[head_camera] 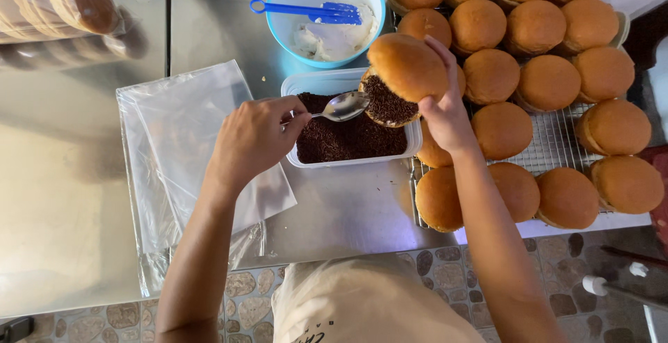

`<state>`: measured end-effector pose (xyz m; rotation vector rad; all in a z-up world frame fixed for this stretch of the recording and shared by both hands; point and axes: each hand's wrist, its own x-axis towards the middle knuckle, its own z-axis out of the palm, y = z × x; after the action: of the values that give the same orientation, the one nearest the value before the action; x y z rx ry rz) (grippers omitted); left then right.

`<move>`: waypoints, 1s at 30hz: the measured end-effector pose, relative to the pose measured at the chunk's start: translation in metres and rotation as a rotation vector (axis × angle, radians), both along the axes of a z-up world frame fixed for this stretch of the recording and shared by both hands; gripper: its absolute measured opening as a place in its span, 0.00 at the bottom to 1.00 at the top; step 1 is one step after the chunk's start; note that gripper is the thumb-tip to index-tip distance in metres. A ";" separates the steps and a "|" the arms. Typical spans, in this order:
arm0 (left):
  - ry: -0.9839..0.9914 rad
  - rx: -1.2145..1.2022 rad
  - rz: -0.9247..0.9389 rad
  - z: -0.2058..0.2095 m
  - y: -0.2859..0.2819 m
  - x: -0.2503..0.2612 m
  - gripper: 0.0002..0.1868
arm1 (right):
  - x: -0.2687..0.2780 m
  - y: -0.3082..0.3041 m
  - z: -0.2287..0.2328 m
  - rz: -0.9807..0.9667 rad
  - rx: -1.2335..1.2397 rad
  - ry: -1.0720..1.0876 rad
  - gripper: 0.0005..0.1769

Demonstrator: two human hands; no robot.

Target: The person repeatedly scoops chocolate sprinkles from a container and places them into the hollowed centers of round buns. Each filled bun is then placed onto a wire cooling rack. The process is repeated for multiple buns in a consistent sequence.

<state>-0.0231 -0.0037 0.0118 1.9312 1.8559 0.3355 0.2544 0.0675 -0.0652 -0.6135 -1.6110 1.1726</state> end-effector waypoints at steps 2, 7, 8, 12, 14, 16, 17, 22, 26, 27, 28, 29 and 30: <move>0.019 -0.023 0.023 -0.004 -0.001 -0.005 0.09 | 0.008 0.002 0.001 -0.003 0.066 -0.098 0.47; 0.082 -0.021 0.086 -0.019 -0.004 -0.020 0.10 | 0.009 -0.001 0.012 -0.020 0.141 -0.198 0.48; 0.074 0.021 0.087 -0.023 -0.005 -0.023 0.10 | 0.009 -0.003 0.015 -0.019 0.115 -0.183 0.46; 0.062 0.006 0.124 -0.025 -0.008 -0.030 0.11 | 0.007 -0.003 0.014 0.009 0.093 -0.064 0.50; 0.061 -0.001 0.138 -0.026 -0.007 -0.030 0.11 | -0.006 -0.010 0.017 -0.111 0.037 -0.161 0.50; 0.059 -0.009 0.150 -0.029 -0.006 -0.031 0.10 | -0.015 -0.014 0.013 -0.233 -0.022 -0.257 0.54; 0.058 0.008 0.146 -0.031 -0.006 -0.032 0.10 | -0.017 -0.013 0.009 -0.231 -0.191 -0.167 0.50; 0.037 0.033 0.109 -0.040 -0.001 -0.035 0.11 | 0.020 -0.001 -0.002 -0.290 -0.618 0.537 0.33; 0.024 0.052 0.105 -0.049 0.003 -0.035 0.09 | 0.111 -0.015 0.004 -0.501 -0.574 0.723 0.20; 0.038 0.058 0.118 -0.052 0.004 -0.036 0.09 | 0.139 -0.021 -0.002 -0.616 -0.560 0.714 0.12; 0.031 0.062 0.089 -0.054 0.006 -0.035 0.09 | 0.165 -0.027 -0.008 -0.643 -0.545 0.719 0.12; 0.046 0.052 0.092 -0.055 0.008 -0.035 0.09 | 0.190 -0.034 -0.014 -0.820 -0.540 0.534 0.20; 0.063 0.043 0.101 -0.056 0.008 -0.036 0.09 | 0.213 -0.040 -0.020 -0.986 -0.538 0.344 0.27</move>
<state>-0.0593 0.0043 -0.0446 1.8999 2.0073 0.3530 0.4670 0.0273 -0.0852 -1.2775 -0.5199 0.8512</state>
